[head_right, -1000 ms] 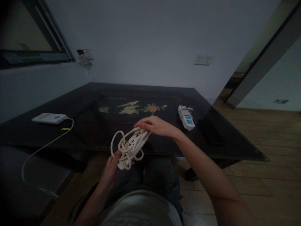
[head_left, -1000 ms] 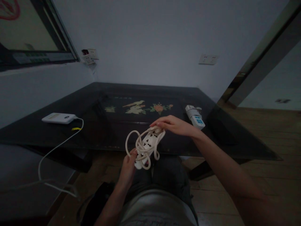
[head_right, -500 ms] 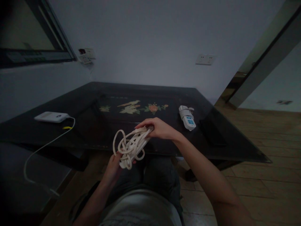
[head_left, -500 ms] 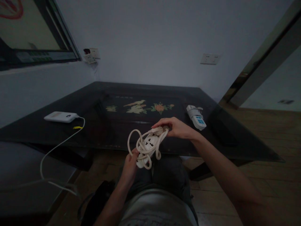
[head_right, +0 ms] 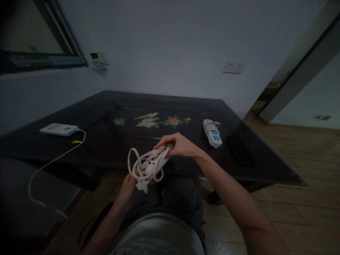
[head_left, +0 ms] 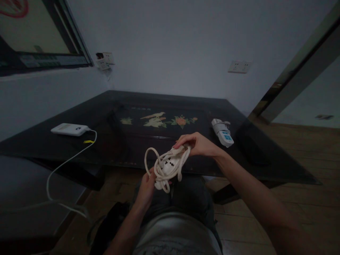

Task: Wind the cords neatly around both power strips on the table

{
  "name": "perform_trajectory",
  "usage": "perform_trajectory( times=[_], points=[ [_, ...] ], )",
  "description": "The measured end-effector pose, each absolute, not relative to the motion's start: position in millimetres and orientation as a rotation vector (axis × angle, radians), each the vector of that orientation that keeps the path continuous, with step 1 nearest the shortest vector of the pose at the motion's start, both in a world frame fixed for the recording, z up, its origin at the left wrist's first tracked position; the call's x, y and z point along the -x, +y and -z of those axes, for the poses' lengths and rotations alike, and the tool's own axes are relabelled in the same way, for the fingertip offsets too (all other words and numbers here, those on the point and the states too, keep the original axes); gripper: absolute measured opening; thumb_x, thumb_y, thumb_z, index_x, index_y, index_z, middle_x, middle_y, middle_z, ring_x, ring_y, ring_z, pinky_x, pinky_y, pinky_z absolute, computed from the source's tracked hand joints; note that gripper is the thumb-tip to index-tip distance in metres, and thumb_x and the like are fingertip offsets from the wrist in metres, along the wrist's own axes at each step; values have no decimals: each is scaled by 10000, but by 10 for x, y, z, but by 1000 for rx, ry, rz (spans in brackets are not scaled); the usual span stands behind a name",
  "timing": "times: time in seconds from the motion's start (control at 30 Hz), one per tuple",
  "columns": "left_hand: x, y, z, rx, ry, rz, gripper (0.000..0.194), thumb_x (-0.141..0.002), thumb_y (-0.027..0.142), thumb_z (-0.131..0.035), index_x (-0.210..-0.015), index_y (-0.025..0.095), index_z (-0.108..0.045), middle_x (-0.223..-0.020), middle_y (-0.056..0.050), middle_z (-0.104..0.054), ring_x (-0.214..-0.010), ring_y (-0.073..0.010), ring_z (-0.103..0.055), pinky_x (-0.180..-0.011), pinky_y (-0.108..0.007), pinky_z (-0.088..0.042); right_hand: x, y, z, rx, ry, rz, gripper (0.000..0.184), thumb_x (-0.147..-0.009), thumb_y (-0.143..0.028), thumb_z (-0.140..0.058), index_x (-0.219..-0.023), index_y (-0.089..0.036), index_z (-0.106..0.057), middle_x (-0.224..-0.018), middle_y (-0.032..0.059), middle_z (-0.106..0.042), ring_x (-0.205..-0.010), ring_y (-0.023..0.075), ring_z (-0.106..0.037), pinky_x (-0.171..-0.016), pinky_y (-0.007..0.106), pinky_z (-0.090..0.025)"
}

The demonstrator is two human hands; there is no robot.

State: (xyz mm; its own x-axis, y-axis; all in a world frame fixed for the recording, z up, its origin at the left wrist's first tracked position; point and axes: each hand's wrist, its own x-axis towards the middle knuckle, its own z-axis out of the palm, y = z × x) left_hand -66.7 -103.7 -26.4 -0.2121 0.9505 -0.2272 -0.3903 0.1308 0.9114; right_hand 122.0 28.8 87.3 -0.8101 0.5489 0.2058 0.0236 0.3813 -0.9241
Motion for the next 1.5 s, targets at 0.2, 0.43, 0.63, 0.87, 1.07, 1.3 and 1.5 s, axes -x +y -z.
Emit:
perform_trajectory(
  times=[0.2,0.43,0.63,0.87,1.07,1.3,1.5],
  points=[
    [703,-1051,364,-656,1226,-1399,604,-662,567,-693,-1016,79,-657,-688,-69,-715,-661,-229,-683,-571,-277,-523,-1231,298,-793,458,-2083,-1515,283,-580,-178,-811,-855,-207,-748,-932,36,-717,-932,207,-651,-888,377,-480],
    [743,-1075,490,-692,1250,-1408,530,-702,525,-677,-1010,93,-673,-790,-81,-730,-843,-245,-681,-783,-322,-522,-1247,281,-762,468,-2116,-1564,265,-590,-186,-816,-846,-206,-750,-896,25,-737,-886,185,-667,-1009,417,-391],
    [730,-1113,401,-711,1234,-1390,530,-680,503,-701,-1018,94,-678,-860,-98,-733,-903,-258,-667,-767,-295,-516,-1269,289,-723,447,-2149,-1627,244,-623,-214,-803,-862,-201,-753,-887,23,-744,-884,172,-668,-1046,422,-349],
    [720,-1128,392,-689,1245,-1405,522,-683,490,-707,-1014,86,-686,-872,-120,-734,-916,-285,-666,-765,-315,-514,-1290,280,-675,499,-2100,-1611,190,-660,-249,-784,-836,-187,-745,-886,33,-740,-864,171,-668,-1032,412,-366],
    [746,-1102,369,-713,1149,-1378,494,-739,472,-670,-1085,119,-664,-978,-111,-722,-927,-251,-659,-747,-281,-523,-1283,232,-679,536,-2219,-1423,193,-801,-288,-662,-944,-167,-708,-952,58,-686,-877,176,-638,-790,312,-495],
    [768,-1187,105,-630,858,-1157,534,-741,330,-707,-1236,184,-570,-1034,-111,-696,-781,-233,-663,-611,-342,-572,-1290,243,-746,378,-2559,-903,407,-732,-378,-738,-1081,-181,-667,-1090,93,-630,-1041,218,-567,-907,380,-436],
    [844,-1219,93,-680,692,-1062,417,-746,272,-728,-1150,210,-643,-1043,-101,-694,-835,-235,-667,-688,-374,-584,-1345,296,-735,432,-2796,-739,467,-735,-395,-729,-1162,-253,-605,-1256,70,-596,-1211,259,-496,-1089,533,-179]
  ],
)
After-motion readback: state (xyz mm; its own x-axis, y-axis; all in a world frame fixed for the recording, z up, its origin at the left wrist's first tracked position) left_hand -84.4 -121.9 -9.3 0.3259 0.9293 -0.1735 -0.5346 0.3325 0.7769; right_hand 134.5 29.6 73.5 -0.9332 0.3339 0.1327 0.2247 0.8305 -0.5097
